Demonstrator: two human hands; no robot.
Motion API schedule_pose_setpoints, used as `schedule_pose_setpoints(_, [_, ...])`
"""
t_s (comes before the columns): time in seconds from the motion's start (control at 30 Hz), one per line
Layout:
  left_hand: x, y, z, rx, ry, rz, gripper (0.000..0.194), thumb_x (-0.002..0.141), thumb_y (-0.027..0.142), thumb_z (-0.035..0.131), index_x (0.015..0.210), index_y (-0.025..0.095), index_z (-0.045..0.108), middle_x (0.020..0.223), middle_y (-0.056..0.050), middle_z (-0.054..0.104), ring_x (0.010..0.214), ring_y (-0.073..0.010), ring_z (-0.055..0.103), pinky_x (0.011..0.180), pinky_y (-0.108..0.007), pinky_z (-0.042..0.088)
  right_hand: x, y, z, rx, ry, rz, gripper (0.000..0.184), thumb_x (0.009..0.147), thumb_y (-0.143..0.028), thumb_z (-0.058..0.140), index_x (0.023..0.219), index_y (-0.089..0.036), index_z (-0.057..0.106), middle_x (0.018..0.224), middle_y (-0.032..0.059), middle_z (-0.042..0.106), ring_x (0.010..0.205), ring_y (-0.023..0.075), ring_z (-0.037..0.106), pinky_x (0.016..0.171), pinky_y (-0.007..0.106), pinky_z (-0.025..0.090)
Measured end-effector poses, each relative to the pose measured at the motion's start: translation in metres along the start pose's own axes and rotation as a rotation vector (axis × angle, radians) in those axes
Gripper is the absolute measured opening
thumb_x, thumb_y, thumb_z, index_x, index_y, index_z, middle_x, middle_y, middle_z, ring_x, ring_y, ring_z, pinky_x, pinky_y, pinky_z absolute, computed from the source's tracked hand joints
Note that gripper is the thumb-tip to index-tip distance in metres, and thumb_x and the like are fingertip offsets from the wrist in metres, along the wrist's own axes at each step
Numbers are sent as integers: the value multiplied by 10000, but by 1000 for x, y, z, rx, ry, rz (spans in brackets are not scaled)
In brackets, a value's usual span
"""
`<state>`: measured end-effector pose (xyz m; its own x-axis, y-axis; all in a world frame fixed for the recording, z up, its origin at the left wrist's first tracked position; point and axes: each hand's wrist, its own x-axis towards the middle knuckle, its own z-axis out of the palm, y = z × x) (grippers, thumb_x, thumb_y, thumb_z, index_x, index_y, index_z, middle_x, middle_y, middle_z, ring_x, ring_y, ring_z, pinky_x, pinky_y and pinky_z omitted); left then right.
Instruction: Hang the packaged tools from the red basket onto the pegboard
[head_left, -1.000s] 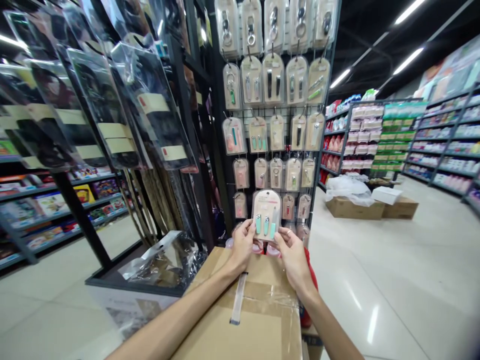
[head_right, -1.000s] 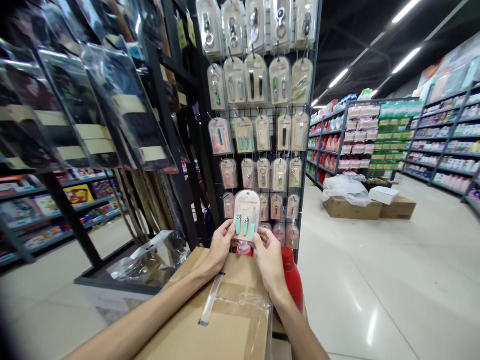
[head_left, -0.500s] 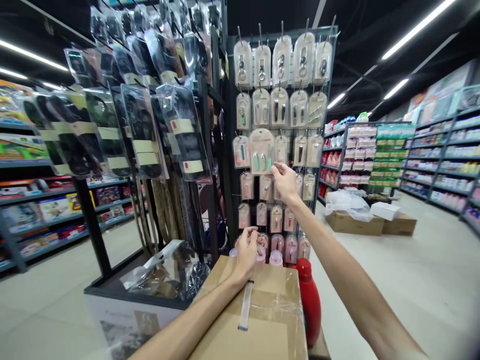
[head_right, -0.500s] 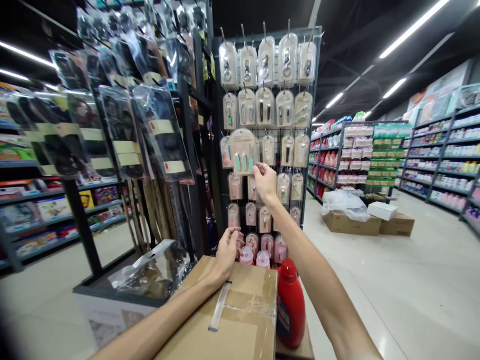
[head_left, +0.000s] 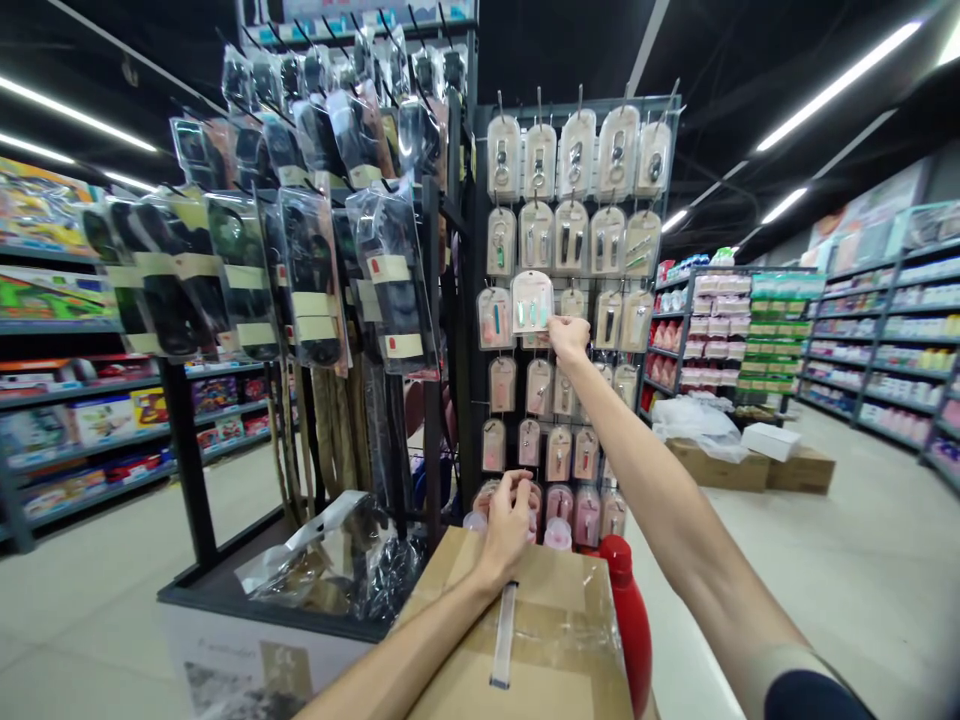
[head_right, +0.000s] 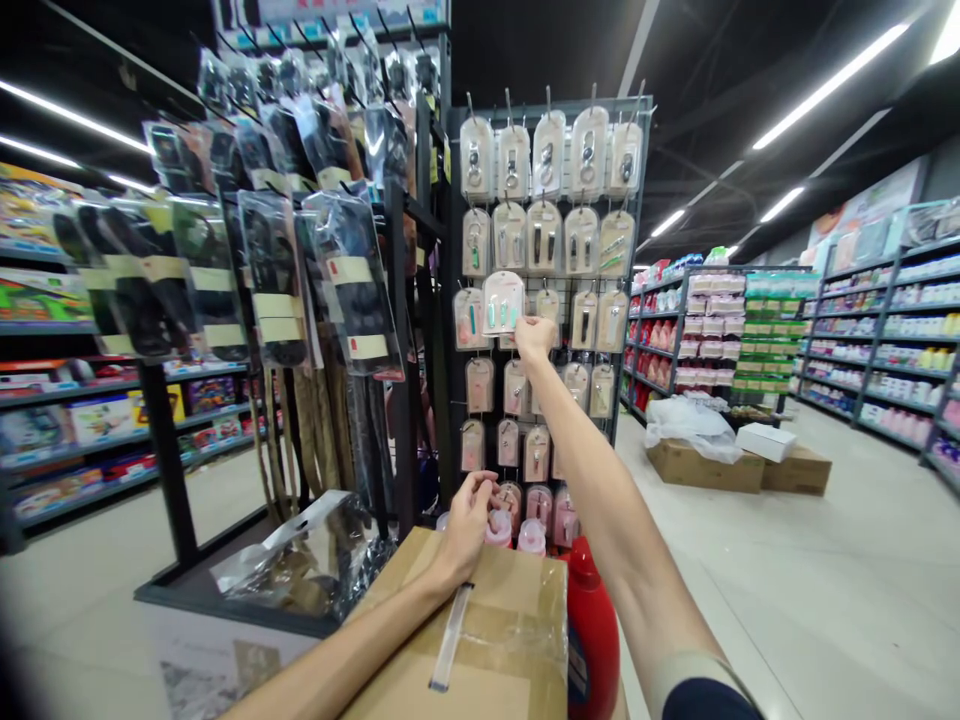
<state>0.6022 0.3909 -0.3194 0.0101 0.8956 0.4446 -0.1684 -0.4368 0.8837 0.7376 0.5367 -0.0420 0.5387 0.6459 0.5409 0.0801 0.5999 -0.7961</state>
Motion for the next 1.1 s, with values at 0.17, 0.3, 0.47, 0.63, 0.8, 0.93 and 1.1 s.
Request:
schedule_pose_setpoints(0.17, [-2, 5, 1, 28, -7, 8, 380, 973, 541, 576, 1123, 194, 615, 814, -8, 618, 574, -115, 564, 445, -201, 433, 0, -13, -1, -107, 16, -16, 172, 809, -157, 664, 894, -63, 780, 610, 37, 695, 665, 204, 760, 619, 212, 603])
schedule_pose_setpoints(0.3, [-3, 8, 1, 58, 3, 8, 377, 983, 536, 554, 1117, 188, 612, 791, -5, 623, 554, -109, 555, 455, -198, 426, -8, -10, -9, -191, 2, -18, 148, 797, -166, 672, 849, -75, 776, 562, 32, 668, 672, 218, 762, 621, 218, 600])
schedule_pose_setpoints(0.47, [1, 7, 0, 43, -12, -8, 396, 962, 548, 572, 1116, 185, 612, 819, -5, 630, 489, -90, 505, 436, -211, 423, -13, -8, -21, -289, -6, -21, 104, 791, -155, 690, 831, -97, 766, 630, 70, 713, 757, 237, 776, 718, 240, 600])
schedule_pose_setpoints(0.63, [-1, 7, 0, 60, -3, -19, 408, 945, 561, 582, 1099, 185, 629, 808, 0, 635, 479, -89, 504, 422, -204, 402, -44, -4, -29, -338, -28, -51, 158, 860, -204, 688, 956, -90, 740, 1000, 192, 784, 1069, 284, 739, 994, 344, 547])
schedule_pose_setpoints(0.8, [5, 14, 6, 43, 8, 59, 417, 952, 573, 572, 1052, 176, 652, 711, 10, 610, 491, -107, 522, 435, -206, 409, -187, 15, -82, -130, -190, -159, 257, 1002, -321, 532, 1179, -196, 670, 1206, 88, 750, 1131, 198, 693, 1048, 326, 522])
schedule_pose_setpoints(0.93, [20, 68, -27, -29, 130, 95, 340, 942, 509, 600, 970, 175, 656, 720, -1, 612, 509, -110, 540, 410, -194, 376, -325, 26, -159, -1, -530, 116, 295, 991, -507, 607, 1168, -285, 686, 1164, 68, 747, 1063, 259, 709, 910, 386, 573])
schedule_pose_setpoints(1.1, [-55, 107, -206, 223, 426, 276, 425, 1014, 517, 477, 848, 161, 639, 677, -14, 585, 515, -115, 522, 450, -218, 361, -394, 2, -240, -421, -881, 307, 324, 919, -642, 641, 919, -341, 761, 901, 79, 747, 815, 298, 702, 748, 457, 537])
